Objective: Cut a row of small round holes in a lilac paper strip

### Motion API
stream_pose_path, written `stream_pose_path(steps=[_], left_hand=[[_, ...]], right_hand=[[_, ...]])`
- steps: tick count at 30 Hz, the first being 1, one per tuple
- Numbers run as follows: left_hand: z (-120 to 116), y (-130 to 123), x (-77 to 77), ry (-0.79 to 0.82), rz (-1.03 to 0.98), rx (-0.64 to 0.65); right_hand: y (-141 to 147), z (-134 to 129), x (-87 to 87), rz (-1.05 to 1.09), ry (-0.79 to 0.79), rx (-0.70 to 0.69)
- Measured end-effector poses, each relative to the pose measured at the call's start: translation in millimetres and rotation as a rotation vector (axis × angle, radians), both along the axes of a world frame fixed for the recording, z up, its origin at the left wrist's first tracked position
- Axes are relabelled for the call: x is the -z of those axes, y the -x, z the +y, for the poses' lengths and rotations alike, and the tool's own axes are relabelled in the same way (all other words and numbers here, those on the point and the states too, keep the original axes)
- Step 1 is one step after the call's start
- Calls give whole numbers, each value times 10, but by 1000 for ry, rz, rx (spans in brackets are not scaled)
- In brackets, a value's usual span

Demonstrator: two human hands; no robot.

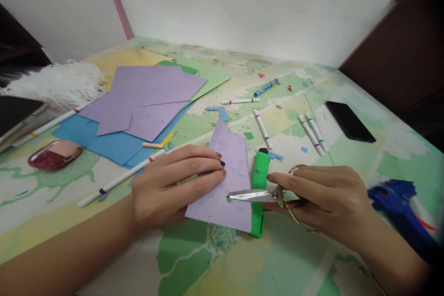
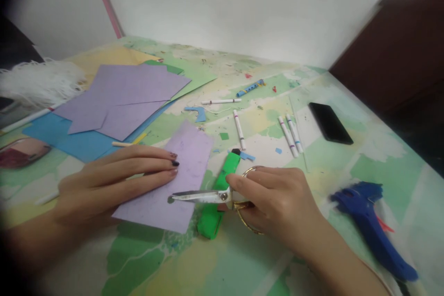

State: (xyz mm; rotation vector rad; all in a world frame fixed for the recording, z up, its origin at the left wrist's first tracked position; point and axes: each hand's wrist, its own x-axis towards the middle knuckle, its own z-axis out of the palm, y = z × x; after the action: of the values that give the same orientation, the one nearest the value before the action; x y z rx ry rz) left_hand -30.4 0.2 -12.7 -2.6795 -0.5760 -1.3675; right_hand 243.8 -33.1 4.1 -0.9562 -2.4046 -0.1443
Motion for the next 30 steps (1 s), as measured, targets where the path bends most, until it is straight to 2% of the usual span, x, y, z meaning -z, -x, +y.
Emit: stream_pose_path(steps=[7,11,17,20,30], left_hand=[[-4,5,-12,24,3,40],[-9,11,5,8,-10,19],[0,22,8,23,-8,46],[14,19,-5,42,-18,64],[36,-7,35,68,-49,75]], right_hand=[[1,16,11,16,-26,-24],[16,27,-1,31,-19,-38],[-1,50,-23,68,151,-71],[-16,59,-14,86,186,-101],[-3,90,-26,57,146,-128]])
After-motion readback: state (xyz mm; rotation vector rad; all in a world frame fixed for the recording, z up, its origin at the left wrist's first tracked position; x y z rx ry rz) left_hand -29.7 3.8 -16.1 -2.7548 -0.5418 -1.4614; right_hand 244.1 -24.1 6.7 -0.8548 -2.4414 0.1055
